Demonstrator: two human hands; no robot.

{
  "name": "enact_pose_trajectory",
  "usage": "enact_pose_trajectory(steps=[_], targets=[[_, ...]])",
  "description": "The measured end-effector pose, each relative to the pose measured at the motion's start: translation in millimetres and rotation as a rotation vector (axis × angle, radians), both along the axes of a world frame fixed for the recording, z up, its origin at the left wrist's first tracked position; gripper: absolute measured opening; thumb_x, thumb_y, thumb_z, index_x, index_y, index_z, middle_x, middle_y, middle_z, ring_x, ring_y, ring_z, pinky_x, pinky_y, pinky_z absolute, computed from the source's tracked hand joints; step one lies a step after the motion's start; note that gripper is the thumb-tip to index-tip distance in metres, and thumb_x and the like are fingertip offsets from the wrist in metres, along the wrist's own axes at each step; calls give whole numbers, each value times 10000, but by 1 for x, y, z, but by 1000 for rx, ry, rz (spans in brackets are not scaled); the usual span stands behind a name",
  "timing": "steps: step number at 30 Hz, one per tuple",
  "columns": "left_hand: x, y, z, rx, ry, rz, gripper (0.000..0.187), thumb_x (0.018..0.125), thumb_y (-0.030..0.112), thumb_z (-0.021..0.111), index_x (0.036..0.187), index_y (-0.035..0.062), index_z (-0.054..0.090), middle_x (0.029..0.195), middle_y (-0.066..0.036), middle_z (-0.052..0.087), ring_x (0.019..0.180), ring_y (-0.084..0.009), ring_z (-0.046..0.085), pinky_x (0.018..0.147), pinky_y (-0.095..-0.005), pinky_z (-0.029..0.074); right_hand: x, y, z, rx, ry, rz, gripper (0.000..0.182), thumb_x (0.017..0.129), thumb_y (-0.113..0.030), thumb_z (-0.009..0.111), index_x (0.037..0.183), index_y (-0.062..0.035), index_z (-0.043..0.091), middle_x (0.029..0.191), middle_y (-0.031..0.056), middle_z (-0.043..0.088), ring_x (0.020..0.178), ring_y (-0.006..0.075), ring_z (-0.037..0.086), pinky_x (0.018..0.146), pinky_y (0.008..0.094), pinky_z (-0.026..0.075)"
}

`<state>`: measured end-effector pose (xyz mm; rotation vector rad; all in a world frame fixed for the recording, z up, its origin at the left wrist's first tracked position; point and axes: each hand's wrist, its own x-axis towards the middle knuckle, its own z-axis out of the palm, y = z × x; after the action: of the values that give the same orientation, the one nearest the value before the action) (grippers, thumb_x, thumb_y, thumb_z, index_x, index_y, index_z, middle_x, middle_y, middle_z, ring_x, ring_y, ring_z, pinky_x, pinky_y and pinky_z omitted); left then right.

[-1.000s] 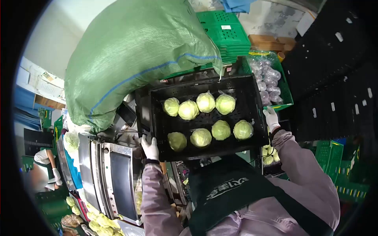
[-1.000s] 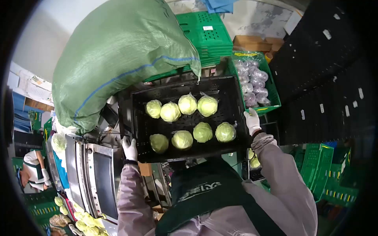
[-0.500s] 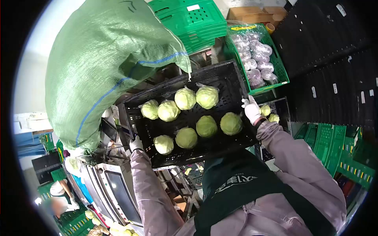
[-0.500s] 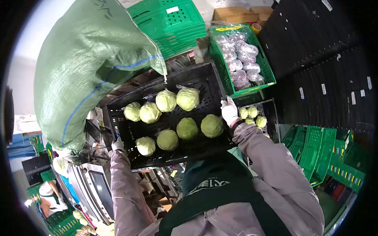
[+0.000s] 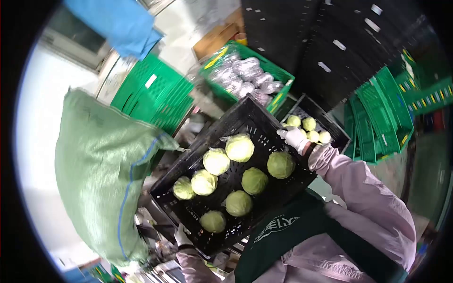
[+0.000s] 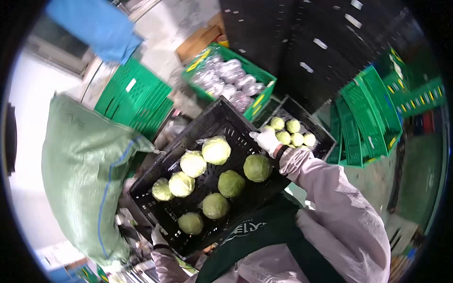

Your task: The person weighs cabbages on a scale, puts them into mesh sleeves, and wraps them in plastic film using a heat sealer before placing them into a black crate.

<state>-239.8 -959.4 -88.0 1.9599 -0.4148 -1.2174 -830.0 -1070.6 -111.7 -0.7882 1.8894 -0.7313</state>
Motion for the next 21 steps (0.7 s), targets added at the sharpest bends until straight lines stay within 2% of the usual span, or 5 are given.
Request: enact_pose_trajectory(steps=[4,8,12,19,21], targets=[[-41,-34,7,-23,-24,-172,67,861,98,595,832,77,538,599,13,487,466,-83,438,416,-226,372,-59,75,9,47,-32,-234,448,825,-376,658,1007,33,634,802,107,652,753,242,610,699,334,465],[-127,-81,36,-1,-39,-260,73,861,88,608,862,75,536,655,26,508,504,-64,451,429,-206,364,-117,157,19,-31,-329,-588,236,858,-226,657,948,-10,634,720,-30,556,581,64,472,512,234,362],[-235,-126,23,45,-42,-419,174,845,128,648,983,63,565,747,31,523,579,-44,453,487,-192,360,-183,231,31,-91,-379,-862,225,861,-198,650,982,-11,621,728,-25,555,570,58,452,510,216,354],[-443,-168,-8,12,4,-800,107,866,158,635,913,76,586,715,37,541,558,-50,475,473,-203,369,-261,343,35,-68,-264,-1228,218,876,-181,621,1032,-29,624,646,-41,520,441,31,366,403,196,261],[-497,-174,-24,48,61,-889,113,877,123,620,962,54,591,770,24,562,600,-55,498,494,-199,381,-277,369,29,-40,-206,-1303,127,878,-203,616,878,-78,593,610,-48,476,419,33,346,383,216,227]])
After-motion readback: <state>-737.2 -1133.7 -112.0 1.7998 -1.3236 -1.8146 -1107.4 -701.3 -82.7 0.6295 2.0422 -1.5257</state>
